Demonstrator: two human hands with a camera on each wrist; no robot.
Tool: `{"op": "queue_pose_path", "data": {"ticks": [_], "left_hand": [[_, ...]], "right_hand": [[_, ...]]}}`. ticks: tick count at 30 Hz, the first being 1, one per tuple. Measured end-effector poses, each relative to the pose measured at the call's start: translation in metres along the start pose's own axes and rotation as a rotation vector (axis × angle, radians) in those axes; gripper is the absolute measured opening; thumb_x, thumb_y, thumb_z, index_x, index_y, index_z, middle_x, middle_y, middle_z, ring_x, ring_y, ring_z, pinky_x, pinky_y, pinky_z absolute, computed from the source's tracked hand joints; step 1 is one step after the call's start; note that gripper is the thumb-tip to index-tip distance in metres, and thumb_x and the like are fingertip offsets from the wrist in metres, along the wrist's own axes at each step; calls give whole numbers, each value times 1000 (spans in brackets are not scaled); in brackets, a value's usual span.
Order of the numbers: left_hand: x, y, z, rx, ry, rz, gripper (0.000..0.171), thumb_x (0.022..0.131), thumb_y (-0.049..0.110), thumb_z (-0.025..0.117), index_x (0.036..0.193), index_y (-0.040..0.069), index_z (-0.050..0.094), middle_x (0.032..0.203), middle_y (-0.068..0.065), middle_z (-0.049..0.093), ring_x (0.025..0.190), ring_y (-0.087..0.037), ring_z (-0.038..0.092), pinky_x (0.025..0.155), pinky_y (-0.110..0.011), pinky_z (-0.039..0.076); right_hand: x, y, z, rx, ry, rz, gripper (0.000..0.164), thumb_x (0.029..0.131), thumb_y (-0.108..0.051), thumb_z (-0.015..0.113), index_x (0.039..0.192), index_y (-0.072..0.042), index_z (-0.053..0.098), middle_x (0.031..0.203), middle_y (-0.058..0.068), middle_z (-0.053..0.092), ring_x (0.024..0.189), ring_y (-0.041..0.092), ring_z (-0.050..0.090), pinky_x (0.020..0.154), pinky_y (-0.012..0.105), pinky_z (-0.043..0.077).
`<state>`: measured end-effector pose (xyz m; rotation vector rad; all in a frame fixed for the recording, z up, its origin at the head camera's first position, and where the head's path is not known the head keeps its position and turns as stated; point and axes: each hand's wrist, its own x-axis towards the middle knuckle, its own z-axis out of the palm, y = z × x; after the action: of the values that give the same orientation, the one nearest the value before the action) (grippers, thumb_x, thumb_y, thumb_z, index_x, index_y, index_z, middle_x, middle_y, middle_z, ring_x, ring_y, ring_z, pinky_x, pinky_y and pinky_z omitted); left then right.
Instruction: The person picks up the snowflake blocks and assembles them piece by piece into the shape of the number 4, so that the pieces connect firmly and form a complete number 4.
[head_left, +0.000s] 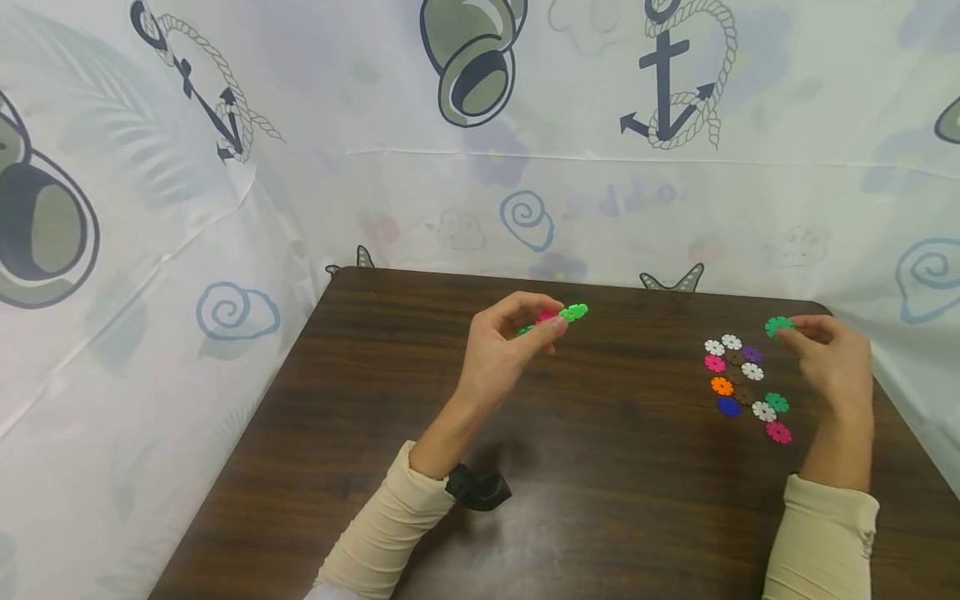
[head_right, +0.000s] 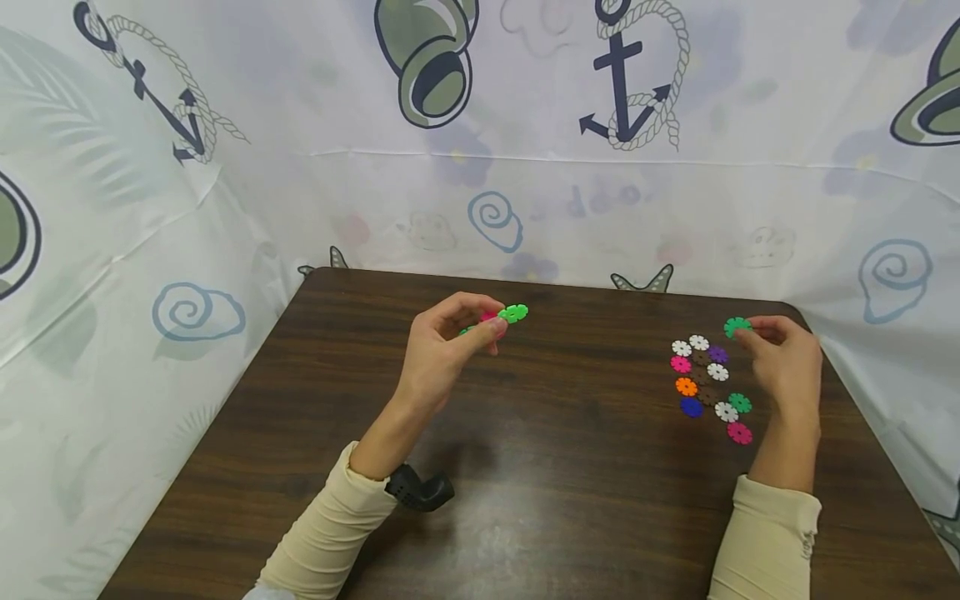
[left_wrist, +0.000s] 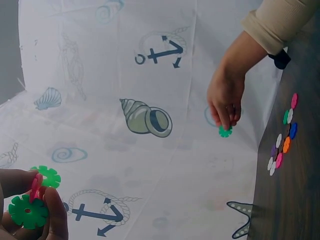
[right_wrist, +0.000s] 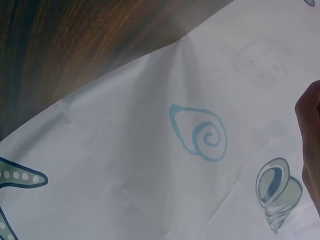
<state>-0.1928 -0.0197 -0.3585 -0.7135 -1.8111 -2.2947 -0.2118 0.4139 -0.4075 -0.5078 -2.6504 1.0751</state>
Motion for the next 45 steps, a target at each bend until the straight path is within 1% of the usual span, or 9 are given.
{"op": "queue_pose_path", "data": {"ticks": [6, 13, 18, 22, 27, 33, 37, 41, 45], "left_hand": [[-1, 1, 0, 10, -8, 0, 18, 91, 2, 74, 108, -4, 71, 88, 3, 70, 81, -24, 65, 69, -27, 60], [-1, 1, 1, 14, -12, 0, 18, 91, 1, 73, 108, -5, 71, 88, 3, 69, 80, -14, 66, 69, -27, 60], [-1, 0, 1, 11, -14, 1, 18, 91, 1, 73, 108, -5, 71, 88, 3, 70, 81, -19, 67, 69, -26, 59], [0, 0, 1, 8, -12, 0, 18, 91, 1, 73, 108, -5, 71, 88, 3, 70, 82, -21, 67, 69, -26, 59], [0, -1, 1, 10, -12, 3, 18, 91, 1, 73, 108, -5, 71, 87, 3, 70, 80, -15, 66, 68, -26, 59], [0, 0, 2, 13, -18, 5, 18, 91, 1, 73, 108, -5, 71, 87, 4, 70, 80, -13, 65, 68, -25, 58], [0, 0, 1, 11, -16, 6, 18, 91, 1, 73, 108, -5, 71, 88, 5, 70, 80, -13, 65, 68, -26, 59], [-1, 1, 1, 9, -15, 8, 18, 91, 1, 73, 108, -5, 71, 89, 4, 70, 81, -23, 64, 69, -26, 59], [-1, 1, 1, 11, -20, 8, 18, 91, 2, 73, 108, -5, 71, 90, 4, 70, 81, -24, 64, 69, -26, 59]], "right_hand": [[-2, -3, -1, 6, -6, -22, 54, 102, -46, 60, 131, -1, 58, 73, -45, 44, 78, -5, 48, 69, 25, 41], [-4, -5, -1, 1, -8, -17, 52, 102, -46, 60, 130, -2, 59, 73, -45, 44, 77, -6, 48, 69, 25, 41], [-5, -6, 0, -12, -22, -40, 55, 103, -44, 58, 135, 1, 57, 73, -47, 43, 79, -6, 47, 69, 24, 41], [-5, -9, 2, -18, -32, -42, 58, 103, -48, 57, 136, -1, 57, 76, -46, 43, 86, 1, 49, 73, 27, 40], [-6, -16, 3, -5, -34, -43, 60, 101, -54, 58, 134, -4, 58, 82, -40, 45, 99, 15, 51, 77, 31, 39], [-10, -24, 4, -13, -36, -54, 61, 101, -54, 57, 137, -4, 58, 82, -40, 45, 104, 21, 51, 78, 32, 39], [-12, -29, 5, -25, -29, -62, 60, 101, -53, 57, 138, -5, 58, 93, -31, 50, 106, 21, 52, 79, 32, 39], [-14, -34, 5, -29, -30, -70, 60, 101, -54, 57, 138, -7, 59, 105, -21, 54, 105, 18, 52, 80, 32, 40], [-15, -38, 5, -21, -26, -86, 59, 101, -53, 59, 137, -6, 60, 92, -31, 52, 97, 7, 51, 78, 30, 40]]}}
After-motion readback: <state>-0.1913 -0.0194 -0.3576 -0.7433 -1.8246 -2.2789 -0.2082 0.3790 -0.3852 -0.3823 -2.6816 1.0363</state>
